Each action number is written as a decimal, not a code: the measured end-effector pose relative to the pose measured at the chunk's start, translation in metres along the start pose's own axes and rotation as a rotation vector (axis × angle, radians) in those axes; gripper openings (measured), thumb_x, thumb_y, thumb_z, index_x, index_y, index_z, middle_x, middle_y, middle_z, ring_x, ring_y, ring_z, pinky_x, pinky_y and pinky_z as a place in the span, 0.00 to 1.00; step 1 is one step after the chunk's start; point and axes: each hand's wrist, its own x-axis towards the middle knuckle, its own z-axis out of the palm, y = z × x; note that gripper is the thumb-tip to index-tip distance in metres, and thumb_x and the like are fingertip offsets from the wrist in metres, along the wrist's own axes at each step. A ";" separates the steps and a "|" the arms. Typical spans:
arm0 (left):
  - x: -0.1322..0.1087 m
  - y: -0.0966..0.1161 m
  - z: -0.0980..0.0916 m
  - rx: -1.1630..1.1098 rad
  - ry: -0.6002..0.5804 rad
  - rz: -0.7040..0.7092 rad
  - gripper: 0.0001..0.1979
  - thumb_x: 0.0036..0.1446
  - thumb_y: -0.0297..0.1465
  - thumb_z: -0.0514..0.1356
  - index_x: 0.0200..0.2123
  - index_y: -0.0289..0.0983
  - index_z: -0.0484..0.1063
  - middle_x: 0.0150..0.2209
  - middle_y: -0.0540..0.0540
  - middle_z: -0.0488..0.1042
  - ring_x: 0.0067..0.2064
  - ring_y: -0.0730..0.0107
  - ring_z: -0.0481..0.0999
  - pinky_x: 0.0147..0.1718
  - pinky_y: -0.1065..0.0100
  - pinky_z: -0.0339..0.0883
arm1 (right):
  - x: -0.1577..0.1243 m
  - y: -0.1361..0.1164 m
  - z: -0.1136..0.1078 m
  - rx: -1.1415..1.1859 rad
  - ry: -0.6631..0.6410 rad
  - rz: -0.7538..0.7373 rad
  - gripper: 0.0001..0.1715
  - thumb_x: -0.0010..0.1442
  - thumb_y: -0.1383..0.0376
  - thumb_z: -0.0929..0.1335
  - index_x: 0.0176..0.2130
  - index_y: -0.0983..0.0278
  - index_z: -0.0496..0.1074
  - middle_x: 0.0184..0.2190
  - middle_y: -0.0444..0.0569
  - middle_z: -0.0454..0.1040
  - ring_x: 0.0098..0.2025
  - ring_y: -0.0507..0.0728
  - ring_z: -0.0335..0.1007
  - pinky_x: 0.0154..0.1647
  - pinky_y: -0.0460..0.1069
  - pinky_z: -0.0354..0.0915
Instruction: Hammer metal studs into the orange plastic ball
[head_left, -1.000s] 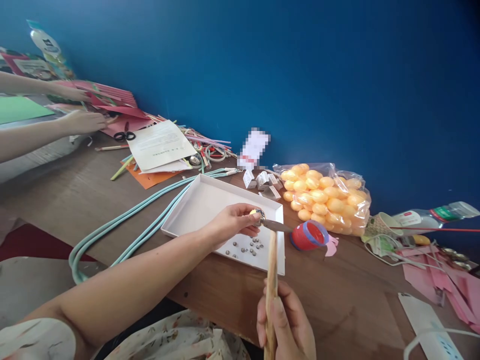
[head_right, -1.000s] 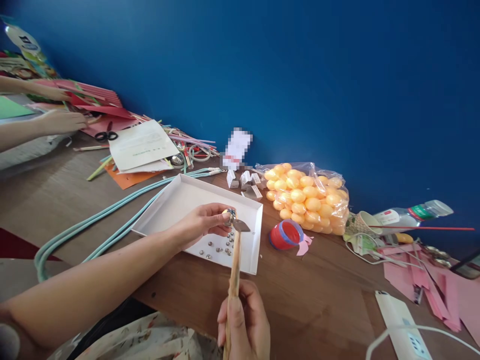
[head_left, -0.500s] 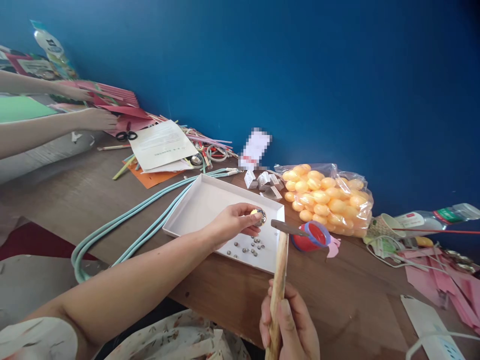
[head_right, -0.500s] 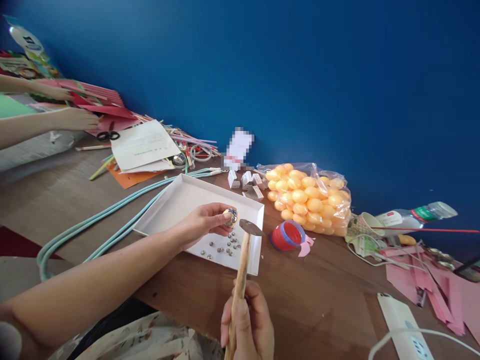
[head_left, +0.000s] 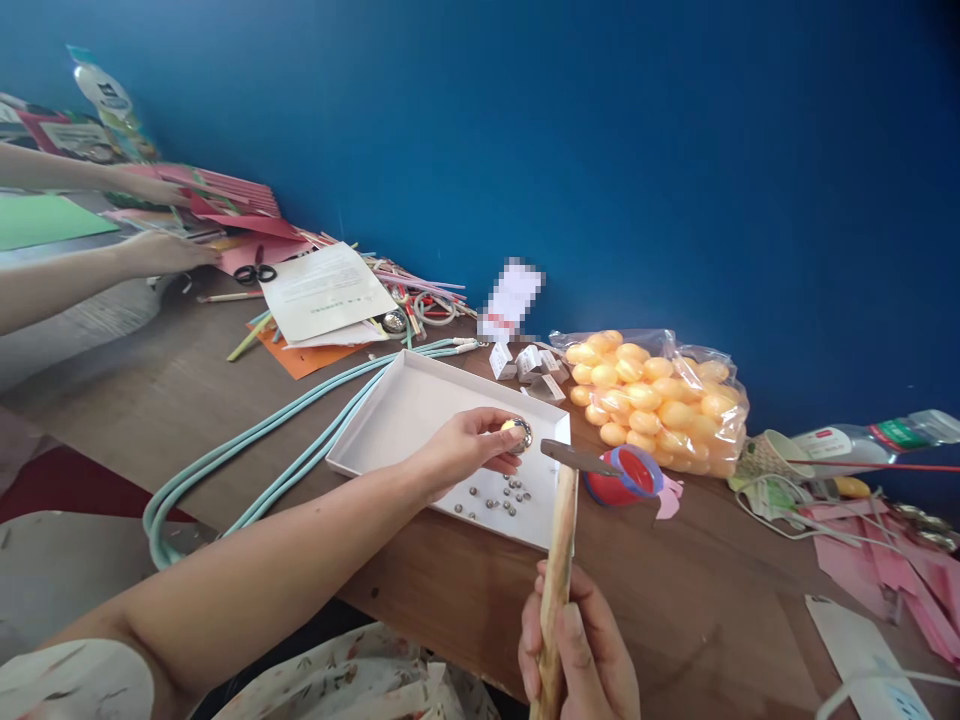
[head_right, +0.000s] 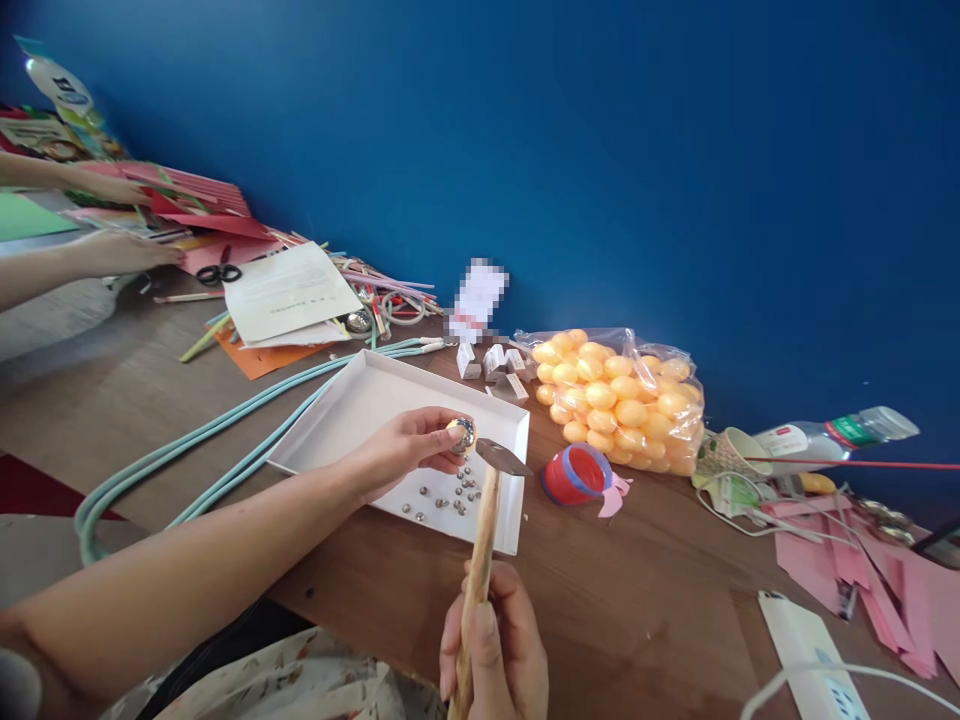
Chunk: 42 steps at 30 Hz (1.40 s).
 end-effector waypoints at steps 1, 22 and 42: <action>0.000 0.000 0.000 0.002 0.001 0.000 0.24 0.46 0.43 0.67 0.42 0.32 0.71 0.34 0.44 0.74 0.32 0.71 0.75 0.36 0.65 0.71 | 0.000 0.001 0.000 -0.008 -0.004 0.001 0.18 0.57 0.51 0.67 0.41 0.62 0.67 0.19 0.40 0.65 0.14 0.45 0.53 0.15 0.41 0.46; 0.001 -0.002 0.000 -0.019 0.007 -0.006 0.26 0.45 0.43 0.68 0.41 0.31 0.71 0.34 0.43 0.74 0.31 0.72 0.75 0.34 0.67 0.71 | 0.002 0.004 0.000 0.020 0.003 0.029 0.17 0.57 0.52 0.68 0.40 0.61 0.68 0.19 0.40 0.66 0.14 0.44 0.54 0.15 0.40 0.47; -0.001 0.001 -0.001 -0.123 -0.078 -0.013 0.23 0.45 0.43 0.68 0.37 0.31 0.73 0.31 0.45 0.73 0.30 0.72 0.75 0.33 0.68 0.71 | 0.001 0.003 -0.001 0.068 -0.014 -0.016 0.17 0.58 0.53 0.67 0.41 0.61 0.68 0.19 0.41 0.66 0.14 0.45 0.53 0.15 0.40 0.46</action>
